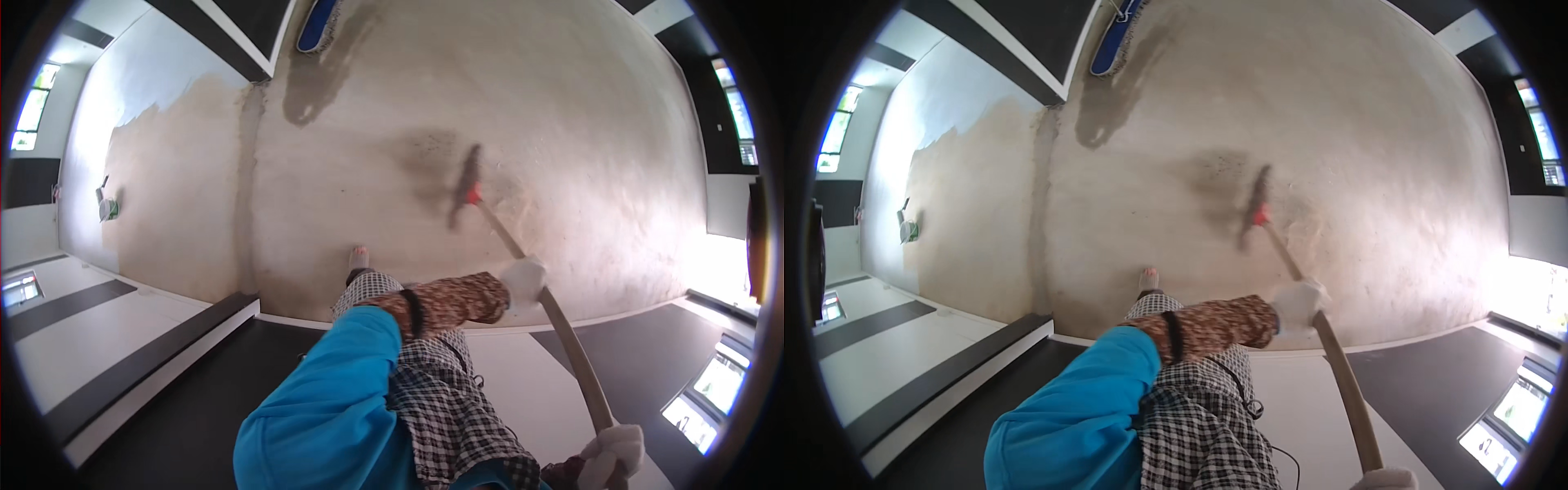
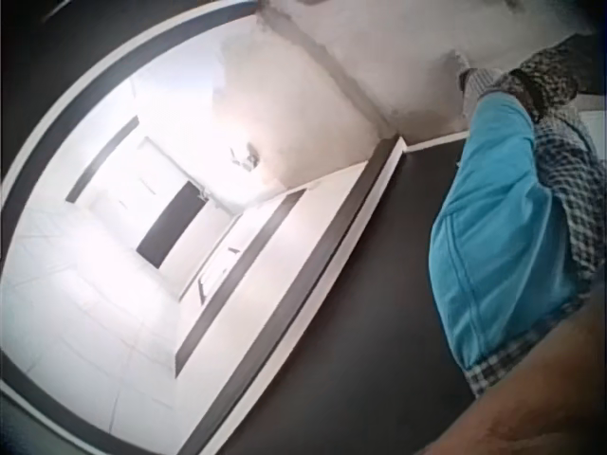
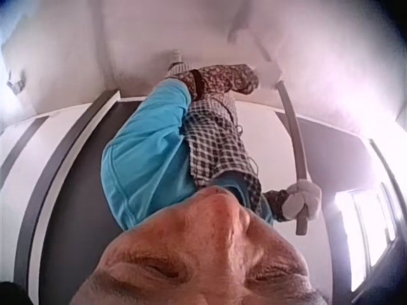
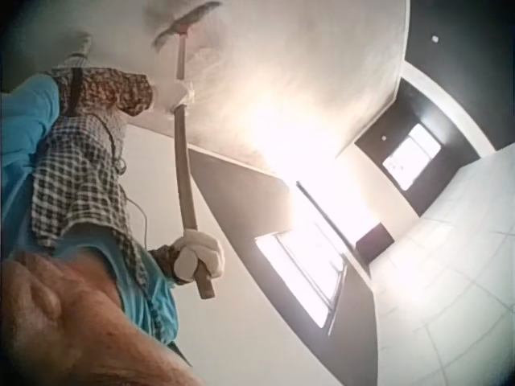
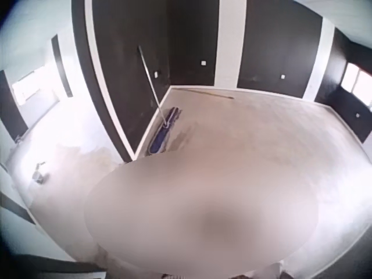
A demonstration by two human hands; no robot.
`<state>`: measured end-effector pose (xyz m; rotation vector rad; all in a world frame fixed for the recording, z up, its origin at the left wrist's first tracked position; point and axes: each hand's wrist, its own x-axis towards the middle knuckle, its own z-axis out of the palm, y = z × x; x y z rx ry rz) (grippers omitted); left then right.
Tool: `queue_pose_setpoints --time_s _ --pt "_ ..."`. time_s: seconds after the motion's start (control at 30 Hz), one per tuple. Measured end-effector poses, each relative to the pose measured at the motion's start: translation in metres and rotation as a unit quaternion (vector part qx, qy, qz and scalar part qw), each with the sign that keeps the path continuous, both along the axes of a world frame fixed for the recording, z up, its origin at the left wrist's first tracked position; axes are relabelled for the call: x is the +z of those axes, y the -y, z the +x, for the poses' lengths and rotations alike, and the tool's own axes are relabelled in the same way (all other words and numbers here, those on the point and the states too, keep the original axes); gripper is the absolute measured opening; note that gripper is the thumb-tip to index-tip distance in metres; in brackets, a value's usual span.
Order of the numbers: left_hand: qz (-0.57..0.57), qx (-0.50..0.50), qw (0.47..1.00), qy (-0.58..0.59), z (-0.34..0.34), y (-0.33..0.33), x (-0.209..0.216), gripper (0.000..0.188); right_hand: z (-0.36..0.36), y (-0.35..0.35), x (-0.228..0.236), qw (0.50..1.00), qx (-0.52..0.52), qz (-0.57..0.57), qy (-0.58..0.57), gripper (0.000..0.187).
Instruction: The person sweeps the floor with a broom, moves a mop and a pole aside, and then continues sweeping the floor.
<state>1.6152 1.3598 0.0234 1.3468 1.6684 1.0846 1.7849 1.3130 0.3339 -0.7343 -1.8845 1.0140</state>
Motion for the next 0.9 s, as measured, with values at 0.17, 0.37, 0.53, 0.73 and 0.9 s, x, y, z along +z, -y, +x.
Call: queue_pose_setpoints --time_s 0.17,0.37,0.53,0.73,0.9 --pt "-0.141 -0.048 0.979 -0.139 -0.126 0.093 0.011 0.011 -0.036 -0.033 -0.042 0.985 0.05 -0.087 0.14 0.014" --pt "-0.23 0.052 0.963 -0.131 -0.242 0.211 -0.073 0.018 -0.175 -0.006 -0.131 0.923 0.196 -0.323 0.08 0.009" --pt "-0.148 -0.002 0.983 -0.112 -0.249 0.211 -0.14 0.023 -0.211 -0.006 -0.133 0.907 0.24 -0.303 0.166 0.01" --pt "0.008 -0.13 0.991 0.017 -0.149 0.029 -0.075 0.016 -0.188 0.025 -0.036 0.964 -0.106 -0.136 0.203 0.007" --pt "0.036 -0.156 0.987 0.007 -0.097 -0.046 -0.019 0.011 -0.201 0.022 0.007 0.97 -0.079 0.04 0.227 0.023"
